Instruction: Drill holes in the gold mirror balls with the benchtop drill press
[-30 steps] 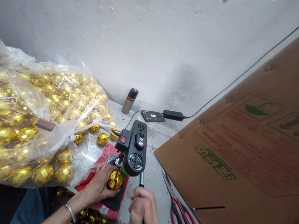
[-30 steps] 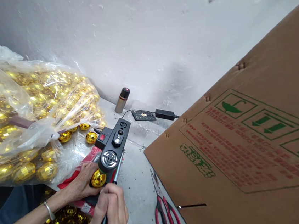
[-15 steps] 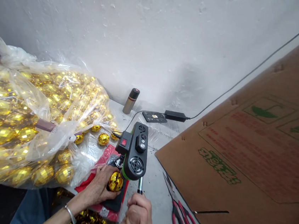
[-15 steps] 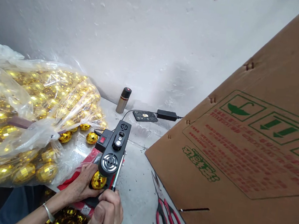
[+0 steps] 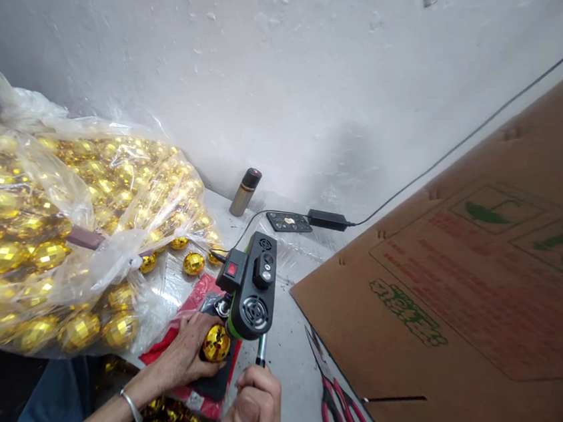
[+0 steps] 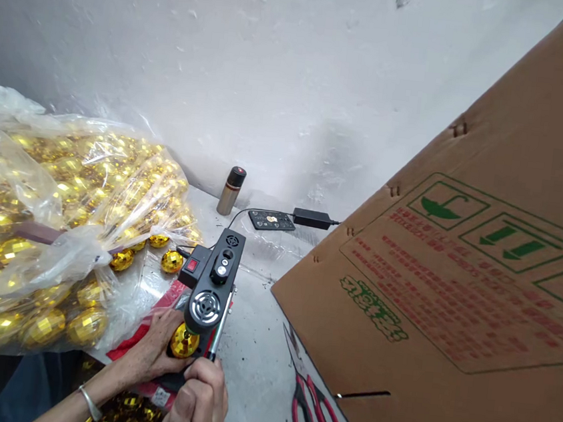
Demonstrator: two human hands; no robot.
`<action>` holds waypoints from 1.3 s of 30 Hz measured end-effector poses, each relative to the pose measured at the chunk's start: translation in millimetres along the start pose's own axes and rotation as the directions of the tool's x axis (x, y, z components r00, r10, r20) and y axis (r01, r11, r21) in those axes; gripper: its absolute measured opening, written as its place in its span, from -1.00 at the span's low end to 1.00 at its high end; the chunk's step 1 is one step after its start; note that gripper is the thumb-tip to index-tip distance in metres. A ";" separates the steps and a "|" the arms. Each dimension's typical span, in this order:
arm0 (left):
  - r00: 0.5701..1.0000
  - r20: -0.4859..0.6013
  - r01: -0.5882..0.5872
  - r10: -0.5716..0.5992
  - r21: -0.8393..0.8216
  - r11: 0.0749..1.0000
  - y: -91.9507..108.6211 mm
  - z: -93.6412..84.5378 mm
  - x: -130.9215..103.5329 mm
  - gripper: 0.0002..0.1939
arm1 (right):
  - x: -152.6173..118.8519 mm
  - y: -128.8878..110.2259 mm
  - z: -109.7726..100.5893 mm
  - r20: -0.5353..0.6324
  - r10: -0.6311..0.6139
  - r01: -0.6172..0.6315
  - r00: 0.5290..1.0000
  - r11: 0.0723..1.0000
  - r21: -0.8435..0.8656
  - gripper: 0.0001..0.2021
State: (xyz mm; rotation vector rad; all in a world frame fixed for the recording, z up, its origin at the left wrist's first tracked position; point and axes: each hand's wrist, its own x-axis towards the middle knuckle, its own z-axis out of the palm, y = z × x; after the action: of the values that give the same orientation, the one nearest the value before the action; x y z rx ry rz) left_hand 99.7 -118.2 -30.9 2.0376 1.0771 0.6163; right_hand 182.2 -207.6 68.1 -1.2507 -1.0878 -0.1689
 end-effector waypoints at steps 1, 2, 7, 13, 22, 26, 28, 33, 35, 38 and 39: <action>1.000 -0.007 -0.004 0.004 -0.004 1.000 -1.0 0.8 0.0 -0.58 | -0.5 0.0 0.5 -0.004 0.003 -0.003 1.000 1.000 0.003 -0.66; 1.000 -0.015 -0.006 0.006 -0.008 1.000 -2.1 1.7 0.0 -0.56 | -0.9 -0.2 1.0 -0.008 0.009 -0.009 1.000 1.000 0.004 -0.66; 0.999 -0.034 -0.022 0.021 -0.015 1.000 -6.5 5.4 -0.3 -0.61 | -0.3 -0.1 1.0 -0.002 0.011 -0.010 1.000 1.000 0.010 -0.66; 0.999 -0.043 -0.030 0.030 -0.014 0.999 -6.9 6.3 0.1 -0.58 | 0.4 0.7 1.7 0.004 -0.008 0.007 1.000 1.000 0.020 -0.66; 1.000 -0.022 -0.017 0.017 -0.023 1.000 -5.3 5.4 0.8 -0.54 | -0.9 5.8 4.3 -0.047 -0.028 0.028 0.999 1.000 0.004 -0.65; 1.000 -0.020 -0.007 0.006 -0.034 0.999 -2.4 3.7 0.9 -0.54 | -11.7 24.6 3.6 -0.038 -0.092 0.091 0.995 0.995 -0.034 -0.66; 1.000 -0.018 0.012 -0.013 -0.041 0.999 0.0 2.3 0.9 -0.55 | -19.7 35.5 4.8 -0.045 -0.173 0.170 0.984 0.984 -0.055 -0.67; 0.999 -0.007 0.037 -0.037 -0.026 0.999 3.5 0.1 0.0 -0.53 | -35.2 58.0 6.6 -0.054 -0.198 0.196 0.979 0.980 -0.041 -0.68; 0.999 -0.001 0.038 -0.038 -0.014 0.999 3.1 -0.3 -0.4 -0.52 | -35.6 62.1 5.2 -0.017 -0.229 0.229 0.973 0.973 -0.031 -0.70; 1.000 0.000 0.024 -0.024 0.003 1.000 1.7 -0.5 1.2 -0.52 | -24.6 53.1 1.1 0.019 -0.291 0.292 0.956 0.956 -0.030 -0.69; 1.000 -0.005 0.018 -0.017 0.003 1.000 1.1 -0.3 2.3 -0.52 | -17.5 44.7 -0.4 0.021 -0.267 0.267 0.964 0.963 -0.023 -0.67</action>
State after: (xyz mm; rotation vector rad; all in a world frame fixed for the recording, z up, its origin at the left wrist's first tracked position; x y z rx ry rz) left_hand 101.3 -116.6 -29.7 2.0282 1.0985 0.6116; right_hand 201.8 -198.9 25.2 -1.1263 -1.2712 -0.3785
